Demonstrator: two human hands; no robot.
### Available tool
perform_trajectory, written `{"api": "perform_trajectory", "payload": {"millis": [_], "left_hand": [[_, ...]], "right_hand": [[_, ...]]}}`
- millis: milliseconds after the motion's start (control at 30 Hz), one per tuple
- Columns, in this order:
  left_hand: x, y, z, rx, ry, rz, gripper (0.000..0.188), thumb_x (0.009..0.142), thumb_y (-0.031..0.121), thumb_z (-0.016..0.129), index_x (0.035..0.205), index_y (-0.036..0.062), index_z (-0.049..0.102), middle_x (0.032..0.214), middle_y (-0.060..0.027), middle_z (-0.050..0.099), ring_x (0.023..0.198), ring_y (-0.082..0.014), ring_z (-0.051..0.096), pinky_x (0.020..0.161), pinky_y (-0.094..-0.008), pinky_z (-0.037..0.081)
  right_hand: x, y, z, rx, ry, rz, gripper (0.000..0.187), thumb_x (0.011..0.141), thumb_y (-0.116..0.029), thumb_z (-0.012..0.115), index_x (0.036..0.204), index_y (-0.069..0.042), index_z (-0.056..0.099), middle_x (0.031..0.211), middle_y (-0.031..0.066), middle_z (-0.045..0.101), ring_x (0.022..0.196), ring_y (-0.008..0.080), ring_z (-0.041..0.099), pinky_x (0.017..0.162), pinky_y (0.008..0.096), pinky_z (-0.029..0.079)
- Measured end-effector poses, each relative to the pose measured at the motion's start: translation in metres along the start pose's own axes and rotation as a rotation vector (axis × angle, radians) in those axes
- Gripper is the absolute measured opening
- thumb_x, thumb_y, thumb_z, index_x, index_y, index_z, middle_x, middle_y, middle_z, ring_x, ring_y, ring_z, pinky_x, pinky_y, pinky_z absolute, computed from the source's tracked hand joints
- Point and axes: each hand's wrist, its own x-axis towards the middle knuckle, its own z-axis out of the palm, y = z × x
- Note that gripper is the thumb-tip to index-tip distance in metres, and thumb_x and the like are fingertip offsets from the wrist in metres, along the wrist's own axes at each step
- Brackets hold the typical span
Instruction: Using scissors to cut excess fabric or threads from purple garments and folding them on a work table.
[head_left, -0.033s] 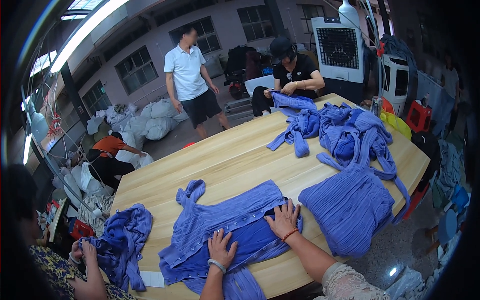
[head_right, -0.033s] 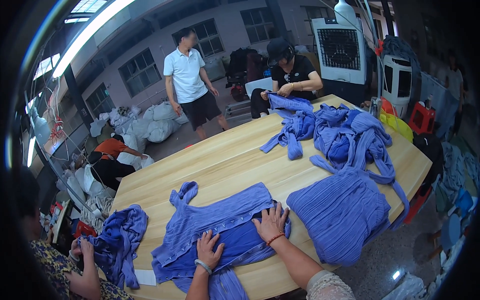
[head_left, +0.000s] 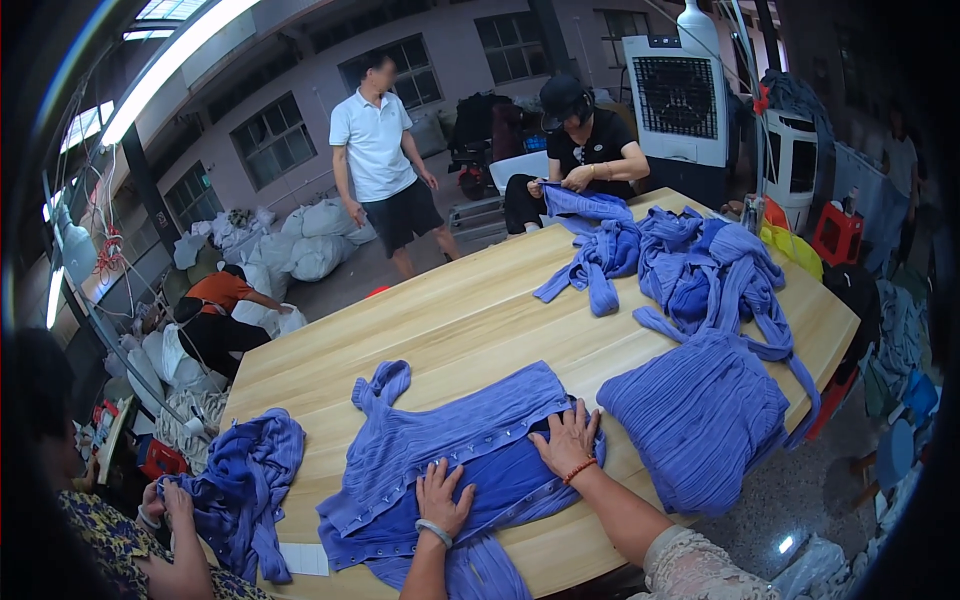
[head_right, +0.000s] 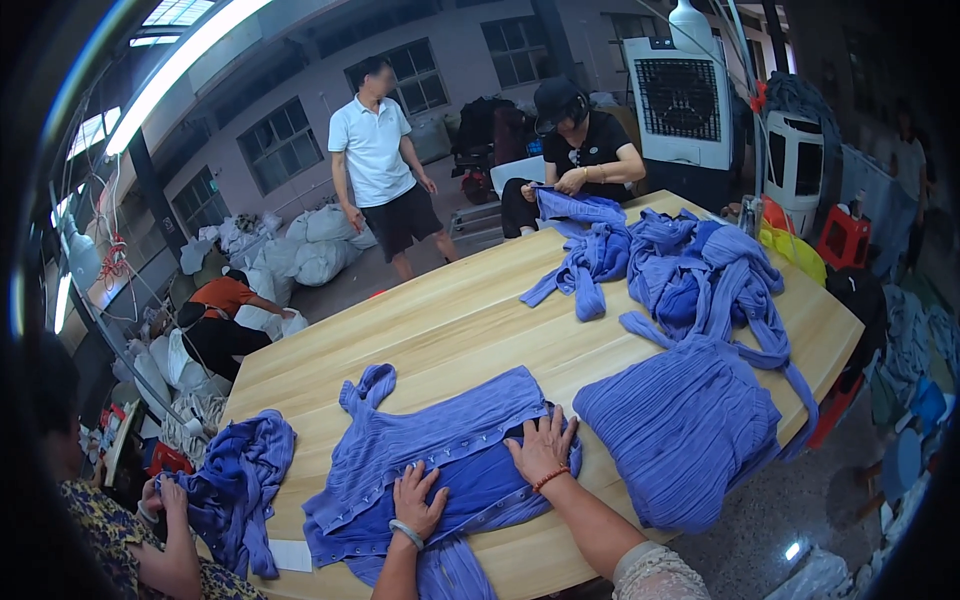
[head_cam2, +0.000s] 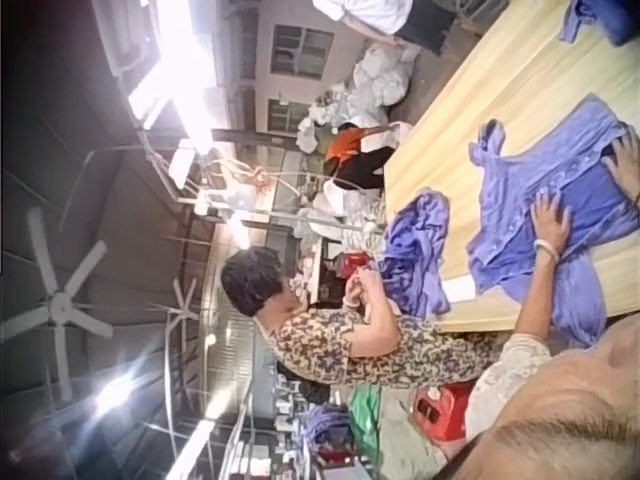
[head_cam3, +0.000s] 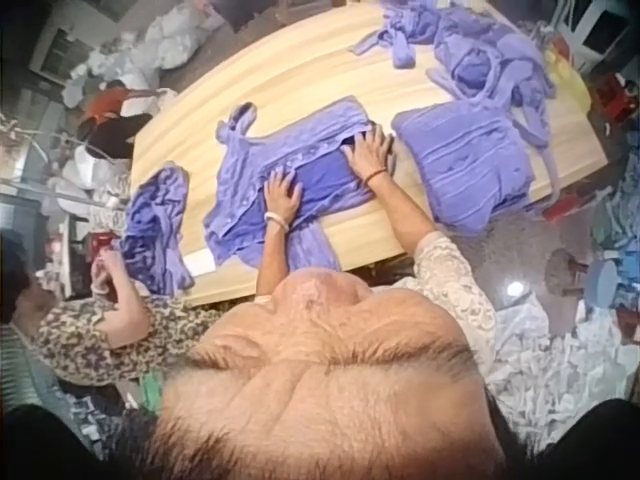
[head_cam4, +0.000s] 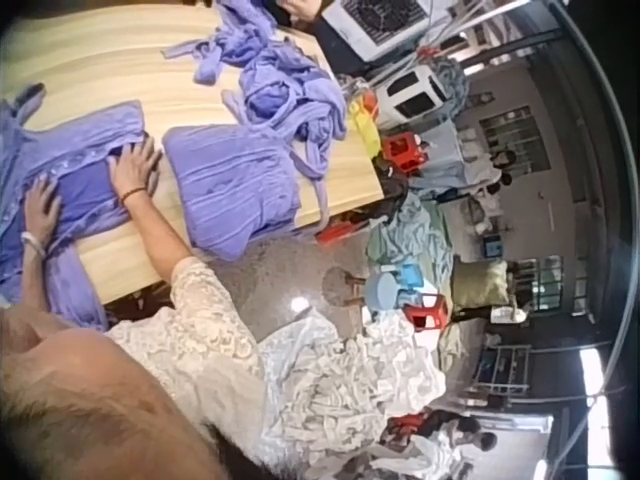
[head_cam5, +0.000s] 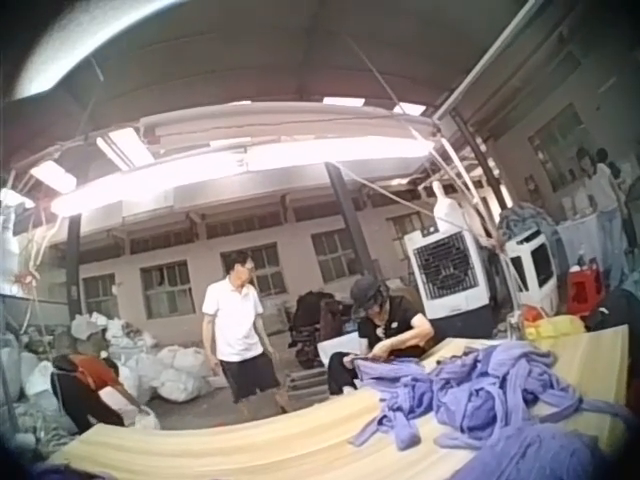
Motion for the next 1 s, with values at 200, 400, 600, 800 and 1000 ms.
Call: {"api": "perform_trajectory", "payload": {"millis": [200,400,600,800,1000], "left_hand": [[0.002,0.0028,-0.002,-0.007,-0.007,-0.003,0.046,0.084,0.039,0.064,0.123,0.014,0.063,0.143,-0.0156,0.045,0.137,-0.0351,0.033,0.113,-0.052,0.017],[0.0039,0.0051,-0.005,-0.008,-0.034,-0.016,0.046,0.087,0.037,0.062,0.126,0.012,0.061,0.144,-0.017,0.042,0.137,-0.0372,0.033,0.113,-0.054,0.017],[0.0038,0.0022,-0.0023,-0.012,-0.012,-0.009,0.046,0.084,0.038,0.065,0.124,0.0132,0.062,0.142,-0.0161,0.045,0.136,-0.0351,0.034,0.114,-0.0514,0.016],[0.0031,0.0031,-0.0033,-0.012,-0.011,-0.008,0.047,0.084,0.038,0.065,0.124,0.0132,0.062,0.143,-0.0163,0.044,0.137,-0.035,0.033,0.114,-0.0511,0.016],[0.0022,0.0051,-0.0053,-0.003,-0.027,0.0,0.047,0.085,0.037,0.064,0.125,0.0124,0.061,0.143,-0.0169,0.043,0.137,-0.0374,0.033,0.113,-0.055,0.018]], "right_hand": [[0.0013,-0.0009,-0.0032,-0.001,-0.022,0.009,0.057,0.086,-0.048,0.059,0.118,-0.002,0.06,0.135,0.0248,0.047,0.139,0.0421,0.023,0.11,0.0652,0.01],[0.0025,-0.0004,-0.0004,-0.005,-0.015,0.003,0.056,0.087,-0.049,0.058,0.12,-0.003,0.06,0.137,0.0236,0.045,0.139,0.042,0.022,0.11,0.0646,0.009],[0.0031,-0.0007,0.0001,0.0,-0.034,0.005,0.056,0.087,-0.048,0.059,0.119,-0.003,0.06,0.134,0.0242,0.047,0.138,0.0421,0.023,0.11,0.0646,0.009],[0.0024,-0.0006,0.0005,-0.004,-0.028,-0.002,0.055,0.086,-0.048,0.059,0.118,-0.003,0.061,0.132,0.0245,0.049,0.138,0.042,0.024,0.11,0.0643,0.01],[0.0013,0.0006,0.0017,0.002,-0.018,0.004,0.058,0.086,-0.05,0.059,0.12,-0.003,0.06,0.131,0.0258,0.049,0.139,0.0425,0.022,0.112,0.0621,0.007]]}}
